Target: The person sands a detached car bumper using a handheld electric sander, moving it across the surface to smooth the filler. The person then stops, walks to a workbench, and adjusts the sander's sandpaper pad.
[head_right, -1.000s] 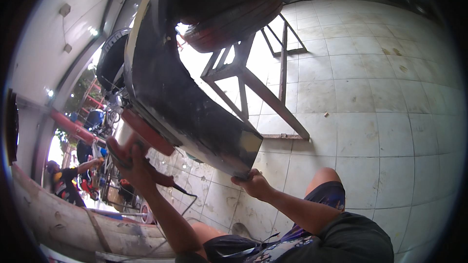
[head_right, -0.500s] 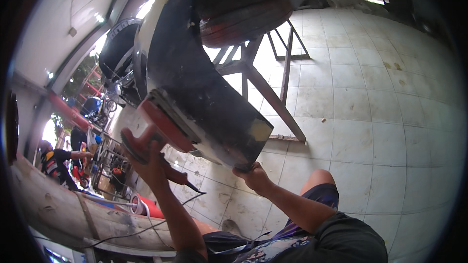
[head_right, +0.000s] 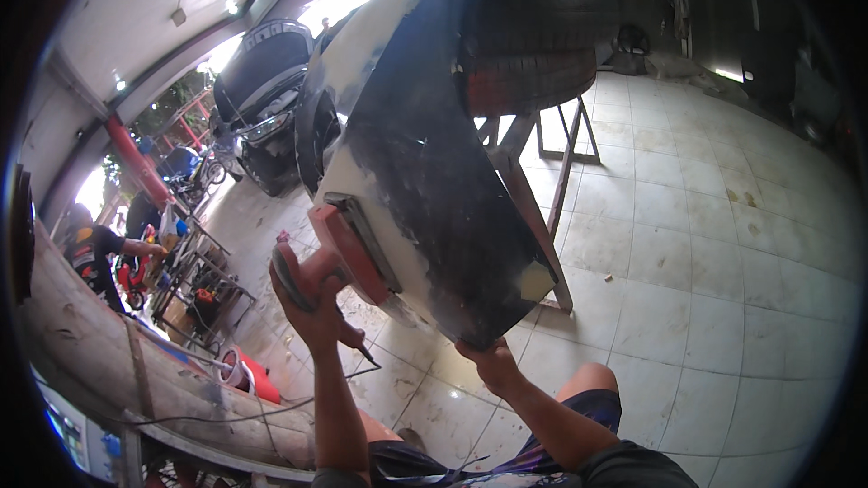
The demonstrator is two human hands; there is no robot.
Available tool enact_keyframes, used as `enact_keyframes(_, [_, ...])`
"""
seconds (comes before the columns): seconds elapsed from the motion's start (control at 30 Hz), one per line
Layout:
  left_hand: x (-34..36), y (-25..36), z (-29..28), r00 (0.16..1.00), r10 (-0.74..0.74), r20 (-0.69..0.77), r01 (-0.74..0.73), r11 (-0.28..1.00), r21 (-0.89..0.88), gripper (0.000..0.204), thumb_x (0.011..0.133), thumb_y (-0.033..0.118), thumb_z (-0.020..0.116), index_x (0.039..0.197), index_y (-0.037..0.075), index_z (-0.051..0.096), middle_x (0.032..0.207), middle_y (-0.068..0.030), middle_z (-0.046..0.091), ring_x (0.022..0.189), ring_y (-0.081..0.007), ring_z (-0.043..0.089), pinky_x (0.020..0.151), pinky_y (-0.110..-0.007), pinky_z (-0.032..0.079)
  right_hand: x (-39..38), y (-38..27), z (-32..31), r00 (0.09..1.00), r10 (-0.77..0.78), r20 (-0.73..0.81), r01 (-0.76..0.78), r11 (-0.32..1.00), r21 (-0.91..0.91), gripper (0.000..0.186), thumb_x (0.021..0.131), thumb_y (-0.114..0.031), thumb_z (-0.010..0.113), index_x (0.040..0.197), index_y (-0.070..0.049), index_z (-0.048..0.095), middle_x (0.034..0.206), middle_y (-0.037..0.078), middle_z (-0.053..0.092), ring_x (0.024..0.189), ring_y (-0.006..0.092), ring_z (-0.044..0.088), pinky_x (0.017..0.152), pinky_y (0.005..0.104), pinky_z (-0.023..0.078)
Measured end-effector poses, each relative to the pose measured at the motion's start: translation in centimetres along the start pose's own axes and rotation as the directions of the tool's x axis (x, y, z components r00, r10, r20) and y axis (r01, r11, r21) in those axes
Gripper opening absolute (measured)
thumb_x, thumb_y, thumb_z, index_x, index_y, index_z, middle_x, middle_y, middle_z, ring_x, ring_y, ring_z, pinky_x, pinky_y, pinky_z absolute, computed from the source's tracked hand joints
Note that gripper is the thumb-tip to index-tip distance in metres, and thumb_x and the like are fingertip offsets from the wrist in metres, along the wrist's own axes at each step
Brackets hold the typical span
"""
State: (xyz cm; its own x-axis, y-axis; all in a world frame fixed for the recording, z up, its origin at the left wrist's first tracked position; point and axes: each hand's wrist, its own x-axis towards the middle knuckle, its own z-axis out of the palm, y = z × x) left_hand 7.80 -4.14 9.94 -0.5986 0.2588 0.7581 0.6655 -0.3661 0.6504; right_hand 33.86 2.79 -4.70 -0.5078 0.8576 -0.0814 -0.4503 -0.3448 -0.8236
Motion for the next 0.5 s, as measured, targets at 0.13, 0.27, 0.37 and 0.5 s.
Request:
enact_keyframes(0.13, [4.4,-3.6,-1.0,1.000,0.028,0.008,-0.027,0.998,-0.053,0.099,0.082,0.004,0.089,0.165,0.003,0.033,0.150,-0.0126,0.057,0.134,-0.0257,0.060,0.109,-0.038,0.050,-0.4,0.0,0.3,0.996,0.062,-0.068,-0.064,0.998,-0.027,0.027,0.091,-0.015,0.085,0.113,-0.004,0.073,0.105,0.001,0.073,0.100,0.0129,0.064,0.091,0.0305,0.050])
enact_keyframes(0.27, [7.8,-6.6,-1.3,0.997,-0.022,0.073,0.044,0.948,-0.317,0.083,0.093,-0.001,0.078,0.163,0.005,0.034,0.146,-0.0168,0.057,0.119,-0.0269,0.070,0.086,-0.037,0.067,-0.5,0.3,-0.2,0.995,0.055,-0.088,-0.056,0.998,-0.004,0.039,0.089,-0.008,0.085,0.123,-0.005,0.065,0.117,0.002,0.070,0.110,0.0143,0.064,0.101,0.0309,0.048])
enact_keyframes(0.37, [10.1,-7.7,-2.3,0.977,-0.206,0.058,0.214,0.940,-0.265,0.081,0.094,0.002,0.078,0.163,0.006,0.035,0.143,-0.0169,0.059,0.119,-0.0262,0.070,0.085,-0.037,0.066,0.0,0.5,-0.9,0.993,0.120,-0.007,-0.120,0.992,0.034,0.067,0.087,0.001,0.084,0.144,-0.005,0.049,0.134,0.003,0.064,0.124,0.0166,0.060,0.111,0.0327,0.045])
enact_keyframes(0.5, [10.6,-7.1,-2.9,0.941,-0.334,0.061,0.338,0.908,-0.248,0.081,0.094,0.006,0.080,0.162,0.006,0.036,0.138,-0.0142,0.062,0.119,-0.0222,0.067,0.087,-0.036,0.063,0.3,0.8,-1.3,0.992,0.127,-0.004,-0.127,0.991,0.037,0.068,0.087,0.004,0.084,0.145,-0.005,0.049,0.135,0.003,0.064,0.124,0.0173,0.061,0.110,0.0331,0.046])
